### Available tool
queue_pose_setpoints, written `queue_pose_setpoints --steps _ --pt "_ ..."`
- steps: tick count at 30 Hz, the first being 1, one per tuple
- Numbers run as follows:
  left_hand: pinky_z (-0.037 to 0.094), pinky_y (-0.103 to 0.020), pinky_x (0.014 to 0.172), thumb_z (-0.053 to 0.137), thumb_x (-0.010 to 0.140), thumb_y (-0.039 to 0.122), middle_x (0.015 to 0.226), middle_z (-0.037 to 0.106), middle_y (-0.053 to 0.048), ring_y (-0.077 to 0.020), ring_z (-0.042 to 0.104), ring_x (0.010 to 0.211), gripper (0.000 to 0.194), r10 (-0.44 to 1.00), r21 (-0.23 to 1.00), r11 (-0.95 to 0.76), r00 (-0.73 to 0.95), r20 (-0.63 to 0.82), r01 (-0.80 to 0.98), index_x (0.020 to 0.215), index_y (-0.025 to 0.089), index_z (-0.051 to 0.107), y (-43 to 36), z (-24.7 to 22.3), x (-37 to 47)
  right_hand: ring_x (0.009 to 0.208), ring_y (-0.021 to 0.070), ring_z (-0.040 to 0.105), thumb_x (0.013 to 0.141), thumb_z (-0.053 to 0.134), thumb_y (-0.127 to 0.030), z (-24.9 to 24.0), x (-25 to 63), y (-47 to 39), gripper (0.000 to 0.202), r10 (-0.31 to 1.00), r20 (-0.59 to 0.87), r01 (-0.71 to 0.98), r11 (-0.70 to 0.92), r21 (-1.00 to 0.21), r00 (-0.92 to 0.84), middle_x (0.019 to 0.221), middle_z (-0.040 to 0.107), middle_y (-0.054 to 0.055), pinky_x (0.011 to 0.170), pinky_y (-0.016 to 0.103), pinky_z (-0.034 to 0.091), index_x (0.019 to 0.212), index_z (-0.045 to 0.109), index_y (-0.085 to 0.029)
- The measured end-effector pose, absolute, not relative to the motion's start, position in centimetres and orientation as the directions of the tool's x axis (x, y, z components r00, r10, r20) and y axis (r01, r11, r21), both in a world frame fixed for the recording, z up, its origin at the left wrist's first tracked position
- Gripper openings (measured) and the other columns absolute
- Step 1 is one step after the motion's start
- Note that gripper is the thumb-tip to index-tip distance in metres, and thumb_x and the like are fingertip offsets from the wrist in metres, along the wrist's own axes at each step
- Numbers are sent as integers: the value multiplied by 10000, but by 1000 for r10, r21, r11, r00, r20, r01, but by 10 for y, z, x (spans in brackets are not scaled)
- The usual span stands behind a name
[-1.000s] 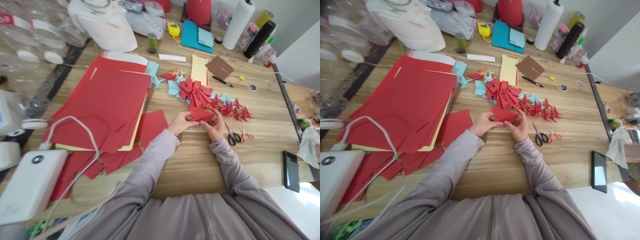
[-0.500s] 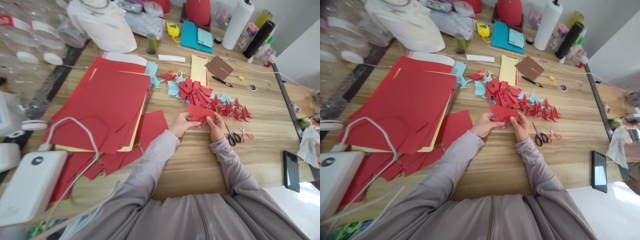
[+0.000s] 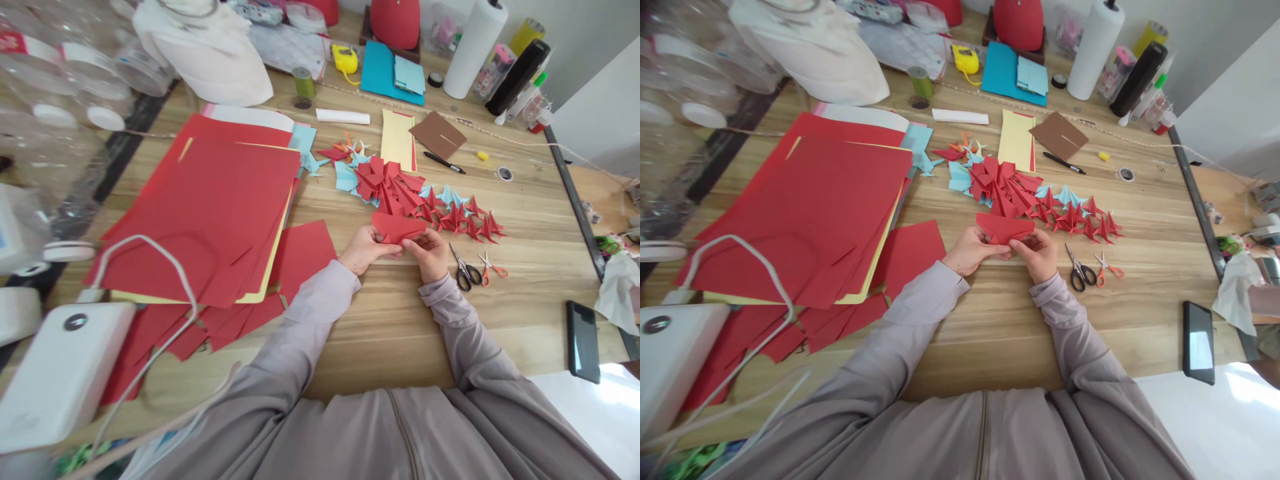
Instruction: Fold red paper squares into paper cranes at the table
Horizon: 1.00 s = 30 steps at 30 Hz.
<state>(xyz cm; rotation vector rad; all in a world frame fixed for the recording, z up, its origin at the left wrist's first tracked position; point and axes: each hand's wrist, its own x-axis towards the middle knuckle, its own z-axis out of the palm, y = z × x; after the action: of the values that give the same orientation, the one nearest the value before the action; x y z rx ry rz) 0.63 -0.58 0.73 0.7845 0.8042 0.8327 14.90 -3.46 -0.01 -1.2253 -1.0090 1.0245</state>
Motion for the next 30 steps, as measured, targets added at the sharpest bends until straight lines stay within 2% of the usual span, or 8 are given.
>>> queue_pose_setpoints --steps 5,10,15,24,30 --pt "564 -349 640 829 450 230 704 677 -30 -166 639 624 442 853 874 395 466 -235 -282 832 93 653 -7 7 5 625 121 612 550 798 -308 -2 151 -35 313 972 44 -89 66 -994 230 691 666 -15 641 274 520 791 633 -196" --pt "562 -353 635 825 459 225 722 677 -37 -166 635 626 459 875 867 387 422 -237 -314 863 94 650 -7 6 7 623 119 604 594 764 -358 -1 150 -34 271 969 38 -94 63 -994 244 698 668 -5 629 271 510 776 646 -196" --pt "565 -344 624 824 459 205 685 659 -21 -153 625 600 407 863 872 391 446 -235 -296 808 94 645 -6 5 6 557 99 548 597 755 -339 0 149 -34 207 967 33 -54 48 -997 253 607 615 -23 570 248 469 652 629 -185" --pt "567 -324 602 832 451 231 674 664 -27 -155 635 567 421 856 880 401 447 -261 -254 800 90 642 -7 3 6 481 77 455 590 738 -383 1 149 -34 299 960 -1 21 -8 -1000 280 506 532 -48 490 224 385 536 524 -181" --pt "557 -298 560 829 447 203 652 660 -27 -147 627 525 390 853 878 412 441 -277 -245 763 82 636 -7 6 6 471 73 429 586 734 -425 4 148 -34 336 954 -2 54 -19 -998 298 493 514 -50 471 224 359 527 512 -179"
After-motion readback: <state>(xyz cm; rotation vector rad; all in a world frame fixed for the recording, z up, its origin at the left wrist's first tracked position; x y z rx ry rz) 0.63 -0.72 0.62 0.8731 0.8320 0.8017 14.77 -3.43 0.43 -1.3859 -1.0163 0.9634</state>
